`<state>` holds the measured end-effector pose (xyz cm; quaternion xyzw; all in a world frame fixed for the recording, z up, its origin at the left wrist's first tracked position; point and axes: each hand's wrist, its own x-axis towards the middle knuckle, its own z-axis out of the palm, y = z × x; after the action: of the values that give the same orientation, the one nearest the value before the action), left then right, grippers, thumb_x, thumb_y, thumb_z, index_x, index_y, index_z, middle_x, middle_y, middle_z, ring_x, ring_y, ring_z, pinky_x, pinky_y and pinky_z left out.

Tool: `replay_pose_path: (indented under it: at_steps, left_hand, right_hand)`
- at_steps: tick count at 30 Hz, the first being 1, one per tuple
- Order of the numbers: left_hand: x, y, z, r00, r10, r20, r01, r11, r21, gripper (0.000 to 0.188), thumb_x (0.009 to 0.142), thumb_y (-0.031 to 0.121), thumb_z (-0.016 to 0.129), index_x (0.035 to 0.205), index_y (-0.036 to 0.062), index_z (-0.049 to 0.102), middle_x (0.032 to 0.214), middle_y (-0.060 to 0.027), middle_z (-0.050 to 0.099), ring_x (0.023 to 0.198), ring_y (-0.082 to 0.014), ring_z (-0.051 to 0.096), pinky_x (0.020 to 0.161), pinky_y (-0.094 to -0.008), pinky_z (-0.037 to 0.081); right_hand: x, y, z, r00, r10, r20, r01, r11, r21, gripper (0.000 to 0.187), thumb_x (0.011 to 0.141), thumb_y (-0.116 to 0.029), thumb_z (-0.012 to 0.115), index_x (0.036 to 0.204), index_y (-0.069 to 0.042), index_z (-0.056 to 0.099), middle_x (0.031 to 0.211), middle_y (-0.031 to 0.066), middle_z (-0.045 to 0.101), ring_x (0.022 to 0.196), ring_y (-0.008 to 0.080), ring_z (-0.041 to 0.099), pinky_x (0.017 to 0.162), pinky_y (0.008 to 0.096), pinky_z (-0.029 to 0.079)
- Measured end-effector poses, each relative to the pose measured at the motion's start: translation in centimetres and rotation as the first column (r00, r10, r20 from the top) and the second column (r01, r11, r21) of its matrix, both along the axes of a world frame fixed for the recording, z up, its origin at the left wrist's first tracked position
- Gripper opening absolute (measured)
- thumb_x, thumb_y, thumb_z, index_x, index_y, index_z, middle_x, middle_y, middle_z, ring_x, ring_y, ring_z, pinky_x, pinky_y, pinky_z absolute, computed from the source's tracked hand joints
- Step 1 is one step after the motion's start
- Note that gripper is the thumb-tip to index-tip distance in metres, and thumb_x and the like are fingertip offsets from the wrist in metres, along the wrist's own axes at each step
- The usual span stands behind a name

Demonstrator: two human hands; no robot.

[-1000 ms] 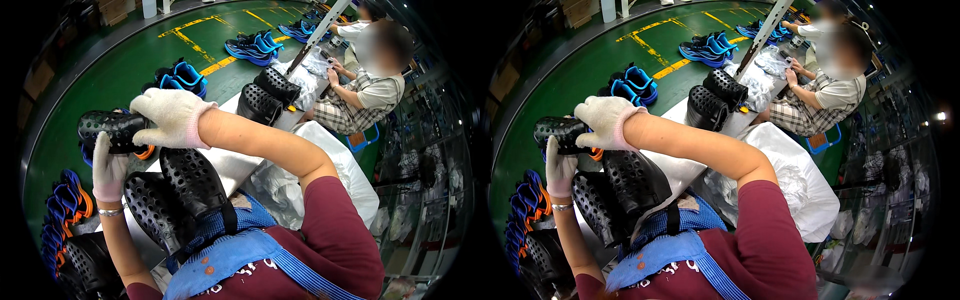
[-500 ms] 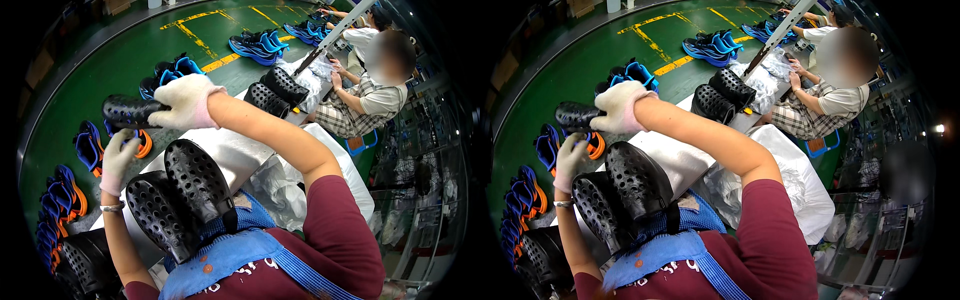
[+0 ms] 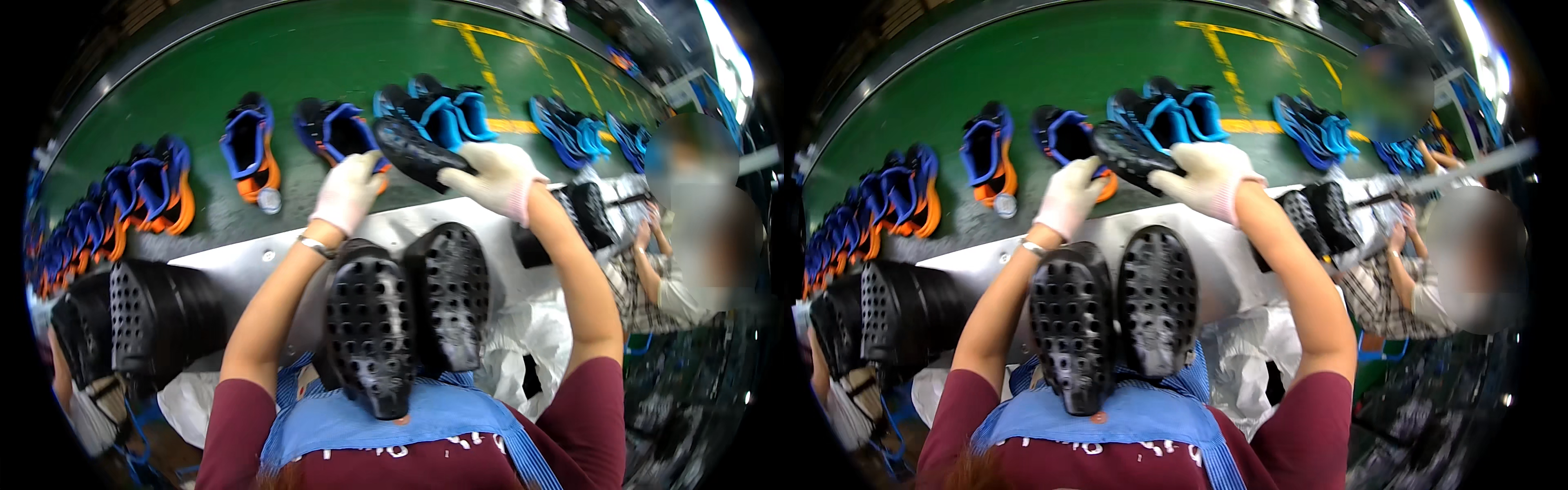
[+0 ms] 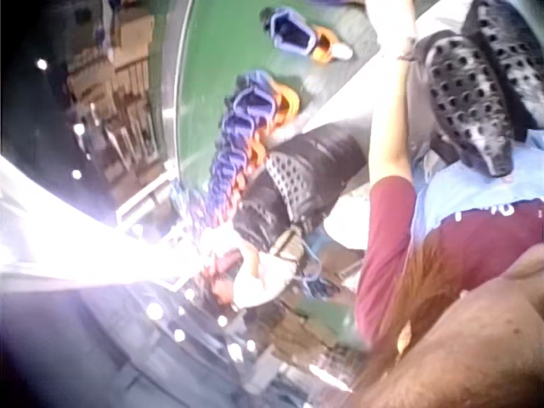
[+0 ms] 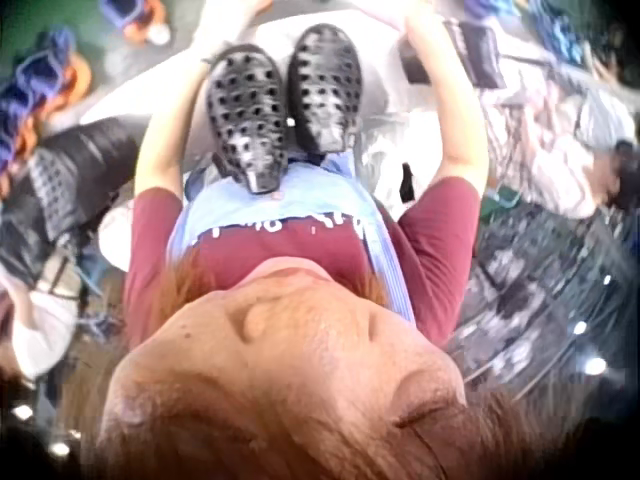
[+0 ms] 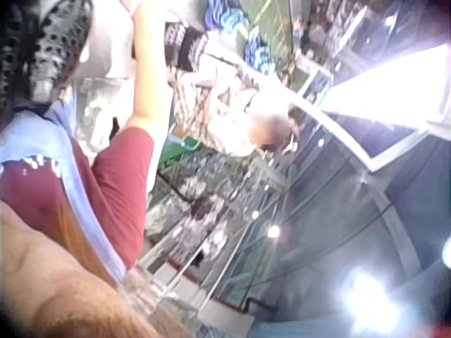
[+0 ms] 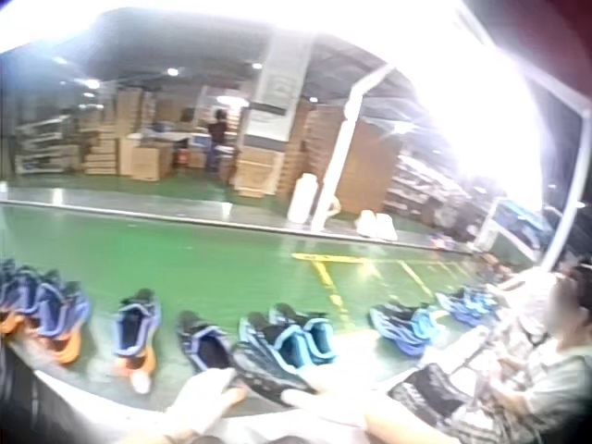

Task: The person assembles shoes on a production line by picking up shoe uppers from a conveyor belt, inserting internal support structures into the heel area, and placing them back on the belt.

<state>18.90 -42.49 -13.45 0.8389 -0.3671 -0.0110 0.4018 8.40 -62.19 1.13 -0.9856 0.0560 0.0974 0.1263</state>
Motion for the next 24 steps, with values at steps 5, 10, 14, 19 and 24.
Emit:
replay_pose_path:
  at_steps: [5,10,14,19,24]
  left_hand:
    - [-0.8,1.6,-0.6,0.994,0.074,-0.078,-0.075,0.997,-0.005,0.027,0.089,0.022,0.061,0.11,0.0069,0.063,0.107,-0.0148,0.062,0.098,-0.0366,0.062,0.084,-0.045,0.052]
    - [-0.5,1.5,-1.8,0.99,0.098,-0.103,-0.105,0.992,-0.07,0.025,0.089,0.022,0.062,0.112,0.0129,0.064,0.109,-0.0143,0.063,0.099,-0.0369,0.063,0.084,-0.0461,0.053]
    - [-0.6,1.2,-1.9,0.995,0.09,-0.049,-0.094,0.991,-0.096,0.023,0.089,0.022,0.063,0.109,0.0108,0.064,0.105,-0.0139,0.063,0.095,-0.0364,0.063,0.08,-0.0456,0.053]
    - [-0.4,1.0,-1.5,0.996,0.081,-0.028,-0.081,0.997,0.002,0.021,0.09,0.023,0.063,0.104,0.0073,0.063,0.1,-0.0145,0.062,0.091,-0.0352,0.064,0.076,-0.044,0.054]
    - [0.6,1.0,-1.8,0.989,0.043,-0.14,-0.008,0.971,0.241,0.027,0.089,0.033,0.063,0.099,0.0084,0.07,0.095,-0.0152,0.067,0.091,-0.0357,0.065,0.08,-0.0457,0.052]
  right_hand:
    - [2.0,1.4,0.2,0.991,0.039,-0.125,-0.04,0.999,-0.005,0.049,0.085,-0.05,0.061,0.081,-0.001,0.066,0.075,0.0207,0.065,0.076,0.0366,0.065,0.07,0.0412,0.051]
    - [6.4,2.6,1.1,0.947,0.097,-0.306,-0.089,0.995,0.04,0.05,0.085,-0.05,0.06,0.085,0.0,0.067,0.074,0.0202,0.064,0.069,0.0309,0.063,0.068,0.0368,0.05]
    - [10.5,3.6,1.5,0.923,0.152,-0.354,-0.183,0.982,-0.054,0.056,0.083,-0.052,0.057,0.094,0.002,0.07,0.082,0.0222,0.067,0.077,0.0317,0.065,0.074,0.0371,0.051]
    - [14.0,5.6,-0.1,0.923,0.164,-0.348,-0.225,0.964,-0.144,0.059,0.084,-0.052,0.054,0.102,0.002,0.07,0.096,0.0245,0.069,0.091,0.0369,0.067,0.083,0.0399,0.052]
    - [14.4,8.9,-4.3,0.921,0.214,-0.326,-0.305,0.916,-0.261,0.047,0.09,-0.045,0.052,0.1,-0.004,0.072,0.097,0.0203,0.071,0.093,0.0364,0.068,0.085,0.0419,0.054]
